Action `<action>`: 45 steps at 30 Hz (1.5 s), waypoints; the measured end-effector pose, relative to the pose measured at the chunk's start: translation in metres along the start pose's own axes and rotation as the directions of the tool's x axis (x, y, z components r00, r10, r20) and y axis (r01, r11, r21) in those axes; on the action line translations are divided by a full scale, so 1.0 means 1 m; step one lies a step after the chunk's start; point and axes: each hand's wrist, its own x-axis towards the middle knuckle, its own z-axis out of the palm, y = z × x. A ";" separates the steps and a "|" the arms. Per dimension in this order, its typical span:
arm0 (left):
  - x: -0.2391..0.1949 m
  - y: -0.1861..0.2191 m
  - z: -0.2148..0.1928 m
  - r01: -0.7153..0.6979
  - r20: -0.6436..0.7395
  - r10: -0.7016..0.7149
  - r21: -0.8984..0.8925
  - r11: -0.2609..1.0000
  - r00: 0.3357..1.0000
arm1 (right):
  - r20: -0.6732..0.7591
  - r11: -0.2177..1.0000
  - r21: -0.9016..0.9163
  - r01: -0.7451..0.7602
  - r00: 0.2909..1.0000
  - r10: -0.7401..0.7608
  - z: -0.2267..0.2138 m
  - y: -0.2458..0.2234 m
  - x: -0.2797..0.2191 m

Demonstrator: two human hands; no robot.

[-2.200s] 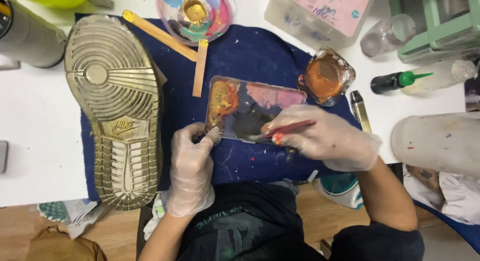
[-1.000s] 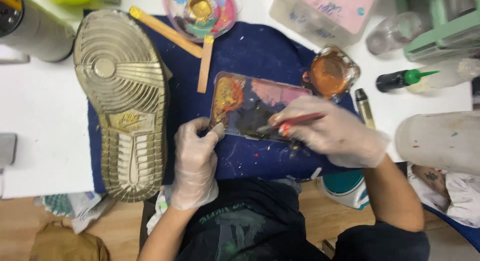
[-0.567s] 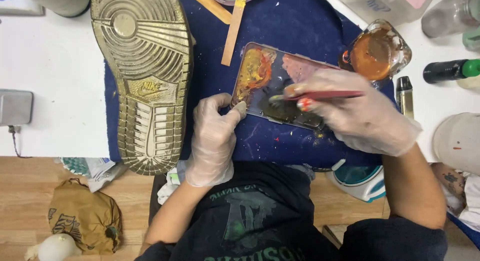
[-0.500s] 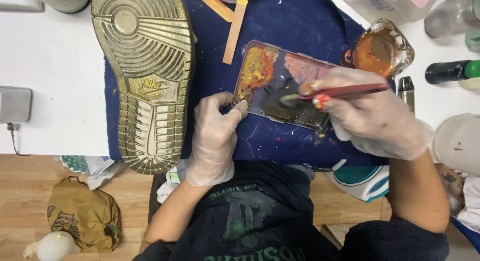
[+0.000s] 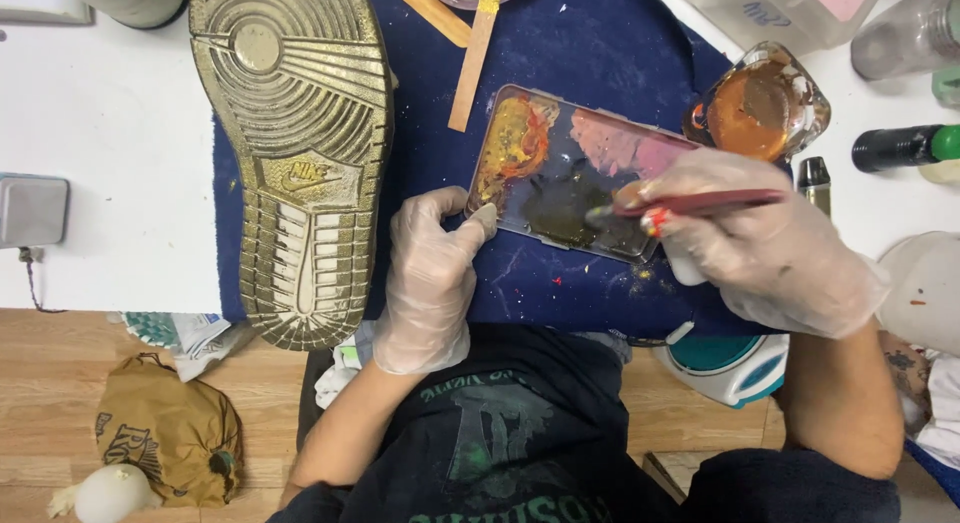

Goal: Painting the sole of a sneaker with various colors using a brush and a palette

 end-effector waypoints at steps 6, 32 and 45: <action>-0.002 0.000 0.002 -0.004 -0.036 0.001 -0.067 0.998 0.999 | -0.075 0.953 0.301 0.033 0.997 -0.011 0.027 0.002 0.023; -0.009 0.008 -0.002 -0.025 -0.014 0.024 -0.083 0.996 1.000 | -0.056 0.991 0.114 -0.067 0.996 0.074 0.032 -0.008 0.020; -0.014 0.036 -0.004 0.099 0.063 -0.078 -0.471 0.877 0.995 | -0.224 0.983 0.171 0.068 0.974 -0.029 0.027 -0.009 0.004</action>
